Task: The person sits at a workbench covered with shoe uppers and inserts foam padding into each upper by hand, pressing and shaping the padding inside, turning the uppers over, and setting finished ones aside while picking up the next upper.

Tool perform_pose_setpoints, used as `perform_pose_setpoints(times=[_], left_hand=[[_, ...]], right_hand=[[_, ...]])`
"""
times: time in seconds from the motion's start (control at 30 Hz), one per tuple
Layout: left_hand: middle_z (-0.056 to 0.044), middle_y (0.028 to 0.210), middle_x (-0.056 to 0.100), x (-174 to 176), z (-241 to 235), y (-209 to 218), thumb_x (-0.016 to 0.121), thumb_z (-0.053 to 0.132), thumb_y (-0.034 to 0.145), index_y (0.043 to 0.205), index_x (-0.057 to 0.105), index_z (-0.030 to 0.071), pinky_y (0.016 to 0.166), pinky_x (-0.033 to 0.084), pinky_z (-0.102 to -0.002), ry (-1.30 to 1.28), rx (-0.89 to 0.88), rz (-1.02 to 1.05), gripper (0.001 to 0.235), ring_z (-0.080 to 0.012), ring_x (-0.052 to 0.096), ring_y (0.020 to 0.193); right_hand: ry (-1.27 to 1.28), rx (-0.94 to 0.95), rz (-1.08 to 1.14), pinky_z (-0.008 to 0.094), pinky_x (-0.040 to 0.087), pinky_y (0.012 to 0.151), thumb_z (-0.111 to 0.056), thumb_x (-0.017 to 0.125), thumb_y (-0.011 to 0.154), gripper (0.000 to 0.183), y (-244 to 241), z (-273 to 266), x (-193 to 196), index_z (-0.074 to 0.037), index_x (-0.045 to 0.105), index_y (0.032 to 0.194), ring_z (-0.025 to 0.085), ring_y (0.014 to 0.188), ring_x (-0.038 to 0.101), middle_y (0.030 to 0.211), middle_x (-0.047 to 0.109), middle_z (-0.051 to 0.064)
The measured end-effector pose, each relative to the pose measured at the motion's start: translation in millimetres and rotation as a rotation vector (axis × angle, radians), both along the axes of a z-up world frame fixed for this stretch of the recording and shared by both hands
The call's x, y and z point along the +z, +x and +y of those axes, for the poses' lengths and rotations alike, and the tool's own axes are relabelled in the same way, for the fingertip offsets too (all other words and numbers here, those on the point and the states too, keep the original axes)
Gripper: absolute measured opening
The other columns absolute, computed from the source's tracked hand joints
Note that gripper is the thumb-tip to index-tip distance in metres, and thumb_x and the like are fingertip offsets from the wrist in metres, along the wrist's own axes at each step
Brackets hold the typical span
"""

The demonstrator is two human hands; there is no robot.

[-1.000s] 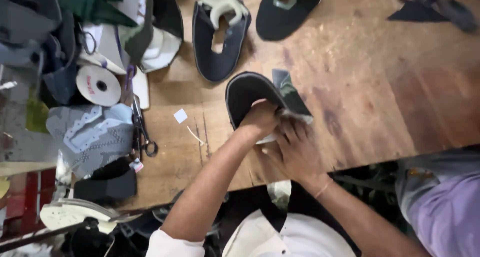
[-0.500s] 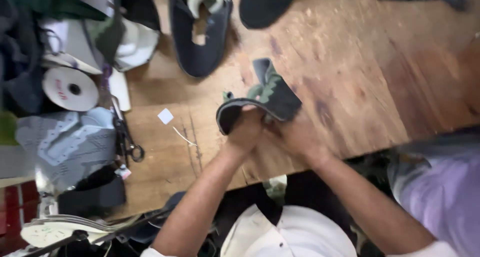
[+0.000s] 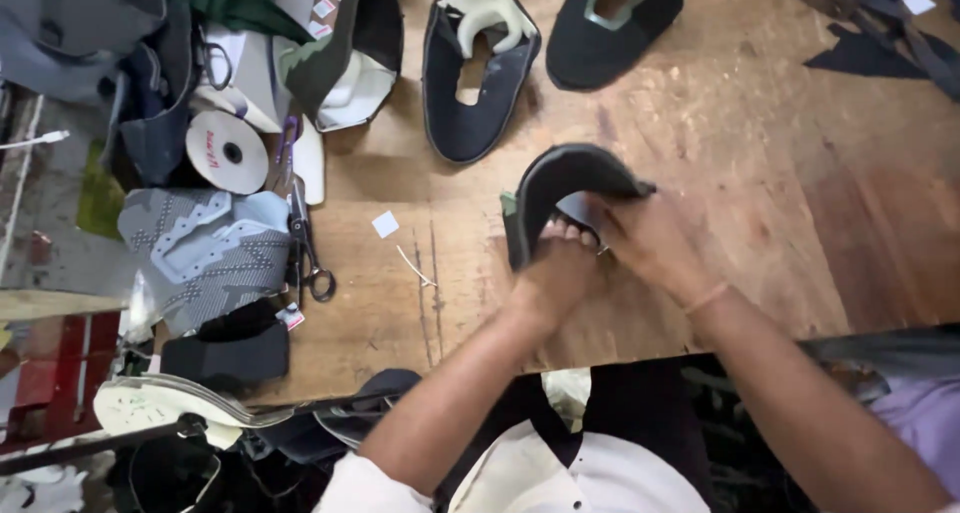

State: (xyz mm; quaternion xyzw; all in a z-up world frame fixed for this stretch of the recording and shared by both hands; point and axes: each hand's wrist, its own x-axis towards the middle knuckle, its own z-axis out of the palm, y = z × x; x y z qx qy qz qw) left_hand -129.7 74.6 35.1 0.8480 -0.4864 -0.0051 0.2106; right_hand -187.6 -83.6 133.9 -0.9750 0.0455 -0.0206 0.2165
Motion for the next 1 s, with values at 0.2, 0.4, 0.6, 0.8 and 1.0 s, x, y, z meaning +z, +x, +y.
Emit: perform_pose_setpoints(times=[0.2,0.4,0.6,0.8,1.0], left_hand=[[-0.008,0.094,0.075,4.5,8.6,-49.8,0.059,0.013,0.091,0.091,0.078,0.01,0.088,0.053,-0.037,0.461,-0.105,-0.42,0.019,-0.0236,0.071,0.098],[-0.014,0.114,0.073,77.1,21.2,-45.8,0.064,0.023,0.07,0.105,0.074,0.001,0.104,0.051,-0.039,0.085,0.031,-0.818,0.042,-0.0288,0.069,0.115],[-0.024,0.121,0.062,101.6,29.3,-48.7,0.086,0.03,0.067,0.149,0.047,0.001,0.103,0.044,-0.057,-0.392,-0.137,0.023,0.095,-0.046,0.057,0.115],[-0.034,0.145,0.048,68.1,25.7,-69.3,0.082,0.048,0.069,0.151,0.043,0.008,0.115,0.031,-0.064,-0.455,0.008,-0.028,0.099,-0.0526,0.045,0.134],[-0.032,0.157,0.044,39.3,18.6,-61.9,0.062,0.049,0.094,0.15,0.05,0.016,0.123,0.031,-0.064,-0.044,0.187,-0.408,0.066,-0.0498,0.043,0.148]], right_hand=[[-0.453,-0.088,-0.545,0.043,0.056,0.061,-0.055,0.068,0.071,0.06,31.8,31.4,-28.0,-0.004,0.076,0.101,0.035,0.078,0.072,0.086,0.073,0.019],[-0.138,-0.253,-0.134,0.048,0.056,0.069,-0.038,0.067,0.101,0.028,-24.1,14.2,3.2,-0.013,0.079,0.105,0.035,0.081,0.072,0.09,0.075,0.015],[0.28,-0.434,-0.418,0.042,0.057,0.073,-0.01,0.079,0.083,0.028,-116.1,-2.6,-35.4,-0.008,0.076,0.111,0.034,0.086,0.075,0.094,0.074,0.018],[0.13,-0.39,-0.26,0.046,0.056,0.082,-0.001,0.072,0.077,0.038,-121.8,14.5,-13.4,-0.003,0.073,0.115,0.042,0.101,0.07,0.103,0.073,0.022],[0.114,0.153,-0.583,0.05,0.044,0.105,-0.021,0.072,0.078,0.048,-82.1,58.6,50.4,-0.013,0.063,0.125,0.044,0.123,0.059,0.131,0.062,0.021]])
